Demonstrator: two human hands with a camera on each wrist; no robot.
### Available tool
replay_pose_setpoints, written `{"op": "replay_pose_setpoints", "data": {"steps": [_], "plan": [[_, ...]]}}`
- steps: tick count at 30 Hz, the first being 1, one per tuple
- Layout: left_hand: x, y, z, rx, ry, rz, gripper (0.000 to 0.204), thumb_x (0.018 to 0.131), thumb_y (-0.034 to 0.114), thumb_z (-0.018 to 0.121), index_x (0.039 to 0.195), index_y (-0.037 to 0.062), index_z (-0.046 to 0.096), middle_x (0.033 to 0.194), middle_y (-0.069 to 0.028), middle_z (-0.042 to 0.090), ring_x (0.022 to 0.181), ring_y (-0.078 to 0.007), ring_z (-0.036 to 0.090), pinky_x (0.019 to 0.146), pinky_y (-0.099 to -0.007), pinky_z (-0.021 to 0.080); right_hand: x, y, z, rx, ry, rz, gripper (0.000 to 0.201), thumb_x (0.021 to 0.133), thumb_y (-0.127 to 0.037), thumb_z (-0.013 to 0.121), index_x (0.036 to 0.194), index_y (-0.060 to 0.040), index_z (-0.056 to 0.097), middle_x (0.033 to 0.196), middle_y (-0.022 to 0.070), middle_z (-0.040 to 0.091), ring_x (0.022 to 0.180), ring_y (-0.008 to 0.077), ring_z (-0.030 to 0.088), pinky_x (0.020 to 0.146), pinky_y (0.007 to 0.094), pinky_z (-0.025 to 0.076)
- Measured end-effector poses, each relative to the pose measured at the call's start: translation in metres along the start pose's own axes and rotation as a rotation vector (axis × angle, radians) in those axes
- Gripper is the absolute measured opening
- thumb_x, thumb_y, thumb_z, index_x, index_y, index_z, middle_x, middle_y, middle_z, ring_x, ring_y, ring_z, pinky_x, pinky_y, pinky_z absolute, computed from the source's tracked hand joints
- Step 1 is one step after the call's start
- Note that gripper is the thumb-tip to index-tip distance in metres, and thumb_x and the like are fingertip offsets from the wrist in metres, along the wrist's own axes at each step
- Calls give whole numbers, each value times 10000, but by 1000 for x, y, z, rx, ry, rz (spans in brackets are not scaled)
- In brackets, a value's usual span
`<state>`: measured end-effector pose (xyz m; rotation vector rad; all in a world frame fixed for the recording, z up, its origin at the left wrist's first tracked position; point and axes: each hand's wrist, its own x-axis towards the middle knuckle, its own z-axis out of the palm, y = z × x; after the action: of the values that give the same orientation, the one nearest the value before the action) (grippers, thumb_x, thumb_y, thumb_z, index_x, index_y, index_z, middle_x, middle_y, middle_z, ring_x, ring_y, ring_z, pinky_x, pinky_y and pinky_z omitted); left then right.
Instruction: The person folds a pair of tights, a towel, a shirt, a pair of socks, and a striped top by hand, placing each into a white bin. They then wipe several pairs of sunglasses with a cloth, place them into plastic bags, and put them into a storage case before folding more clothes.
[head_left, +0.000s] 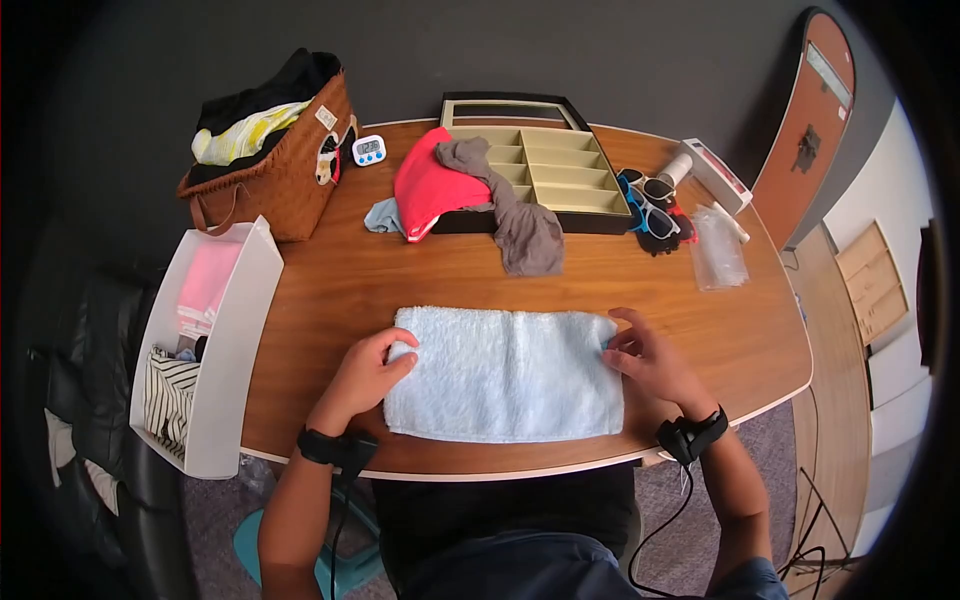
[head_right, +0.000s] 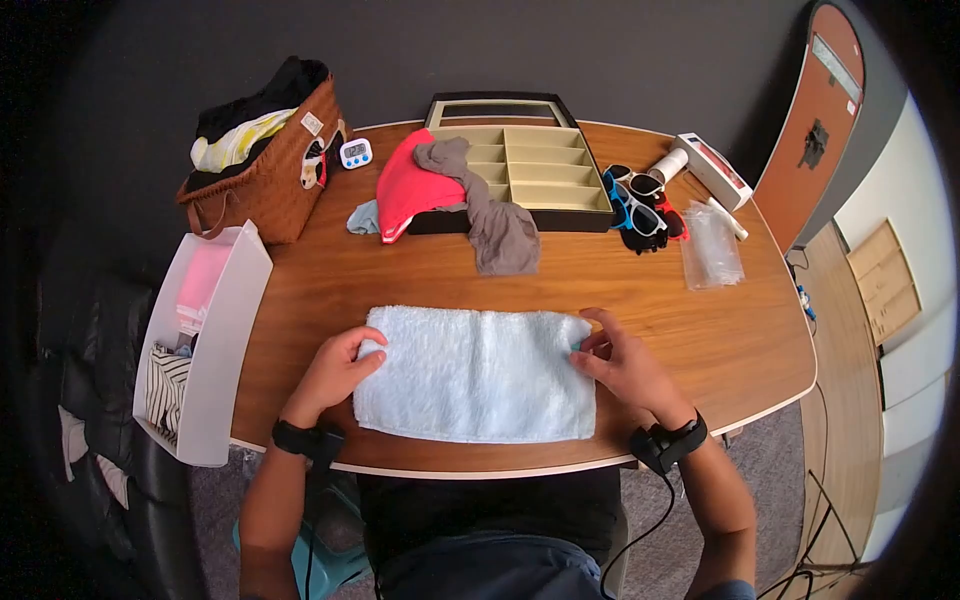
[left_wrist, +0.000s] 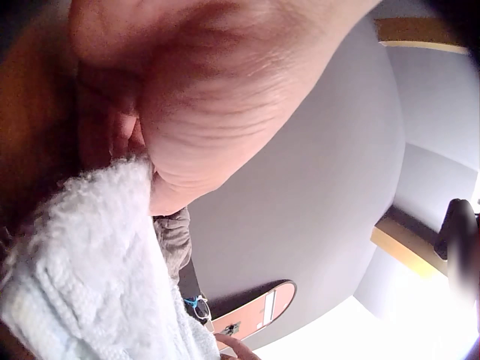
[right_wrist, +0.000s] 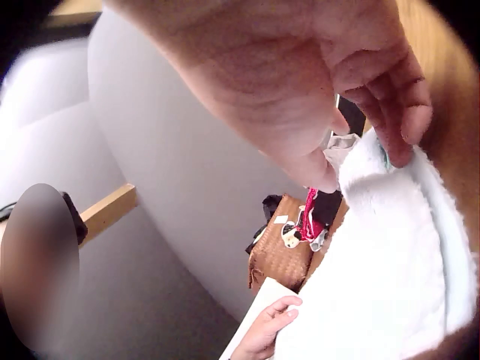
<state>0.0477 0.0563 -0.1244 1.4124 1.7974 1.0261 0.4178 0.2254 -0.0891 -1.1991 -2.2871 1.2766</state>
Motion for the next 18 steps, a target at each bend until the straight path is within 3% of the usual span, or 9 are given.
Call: {"op": "replay_pose_setpoints", "data": {"steps": [3, 5, 8, 9, 11, 14, 18], "plan": [[1, 3, -2, 7, -23, -17, 155, 886, 111, 662, 1021, 40, 635, 709, 8, 506, 622, -72, 446, 566, -241, 392, 0, 6, 2, 185, 68, -48, 569, 894, -180, 700, 1382, -88, 421, 980, 58, 609, 787, 136, 599, 695, 272, 509], [2, 3, -2, 18, -50, -39, 145, 900, 85, 654, 1031, 27, 630, 771, 31, 536, 665, -50, 464, 593, -215, 404, 1, 0, 2, 475, 51, 104, 579, 885, -142, 708, 1386, -111, 419, 1030, 59, 596, 732, 114, 567, 631, 232, 475], [1, 4, -3, 10, -56, -35, 145, 901, 79, 655, 1034, 27, 628, 777, 32, 539, 663, -47, 463, 592, -212, 403, 6, 0, 4, 651, 29, 114, 503, 888, -121, 703, 1336, -110, 473, 949, 30, 607, 674, 66, 514, 561, 200, 414], [1, 4, -3, 6, -55, -39, 146, 902, 78, 655, 1036, 28, 628, 778, 34, 539, 662, -47, 463, 591, -211, 402, 9, 3, 3, 651, 27, 114, 503, 888, -121, 703, 1336, -110, 473, 949, 30, 607, 674, 66, 514, 561, 200, 414], [1, 3, -4, 0, -51, -44, 146, 902, 77, 655, 1037, 28, 628, 780, 35, 538, 661, -46, 462, 591, -210, 402, 16, 12, 1, 673, -171, 98, 402, 899, -124, 693, 1265, -105, 527, 843, -14, 596, 640, 41, 483, 532, 195, 384], [1, 2, -4, -17, -58, -44, 148, 903, 76, 653, 1042, 31, 628, 782, 38, 537, 659, -46, 460, 588, -207, 398, 20, 13, 2, 657, -199, 120, 343, 902, -126, 692, 1217, -103, 557, 768, -49, 566, 630, 28, 468, 528, 192, 376], [2, 2, -5, -5, -65, -34, 142, 907, 78, 651, 1040, 33, 628, 781, 39, 535, 662, -45, 464, 587, -204, 396, 22, 16, 7, 497, -19, 60, 356, 906, -123, 684, 1235, -109, 547, 781, -45, 556, 649, 26, 472, 544, 192, 384]]}}
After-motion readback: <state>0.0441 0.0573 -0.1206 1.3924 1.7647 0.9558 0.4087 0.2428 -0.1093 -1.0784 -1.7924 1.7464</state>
